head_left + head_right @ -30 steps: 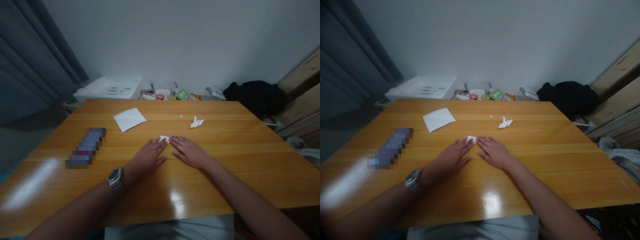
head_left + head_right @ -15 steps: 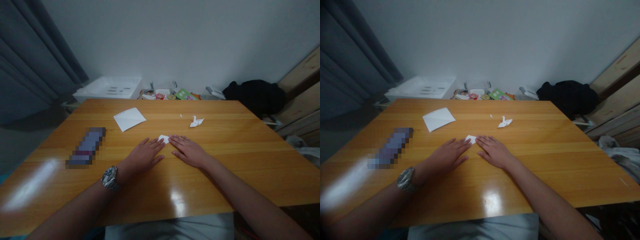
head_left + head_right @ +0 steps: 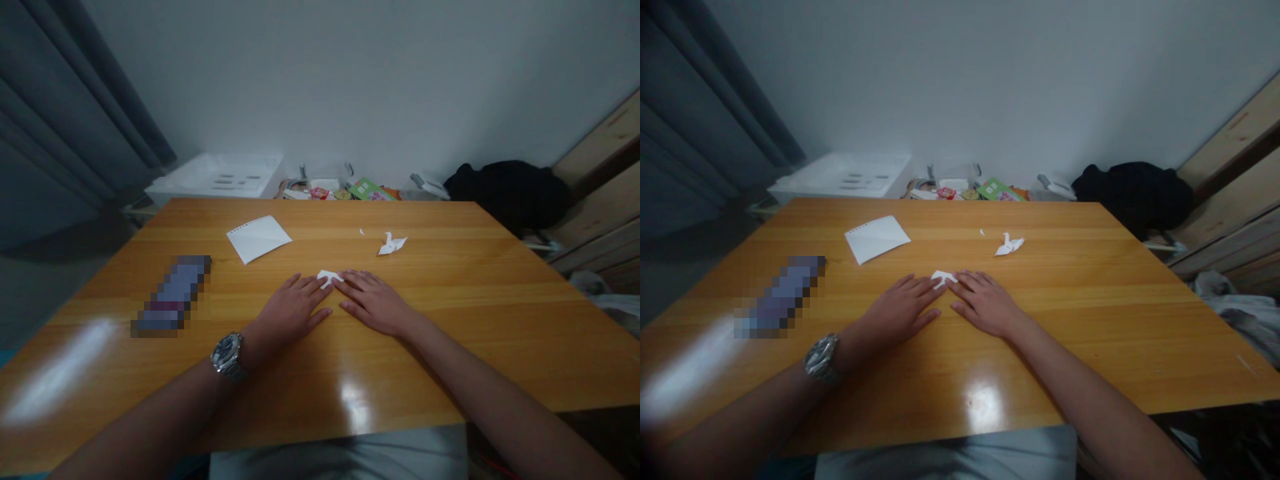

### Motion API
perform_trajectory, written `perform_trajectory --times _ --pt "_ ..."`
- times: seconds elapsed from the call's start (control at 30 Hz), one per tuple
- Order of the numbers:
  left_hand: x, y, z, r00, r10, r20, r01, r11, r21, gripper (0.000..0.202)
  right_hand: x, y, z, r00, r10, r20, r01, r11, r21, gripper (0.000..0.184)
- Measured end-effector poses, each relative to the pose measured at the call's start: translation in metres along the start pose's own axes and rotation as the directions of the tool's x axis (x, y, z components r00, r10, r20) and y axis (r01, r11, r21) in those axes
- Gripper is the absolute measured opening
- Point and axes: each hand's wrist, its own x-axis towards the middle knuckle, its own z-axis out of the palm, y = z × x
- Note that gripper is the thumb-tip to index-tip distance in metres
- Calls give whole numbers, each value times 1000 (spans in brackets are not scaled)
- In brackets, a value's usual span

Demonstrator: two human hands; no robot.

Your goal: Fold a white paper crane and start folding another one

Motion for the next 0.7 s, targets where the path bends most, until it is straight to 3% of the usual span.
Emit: perform_trajectory --times 0.7 --pt "2 5 2 999 -46 -26 47 999 11 48 0 12 8 993 78 -84 -61 981 182 48"
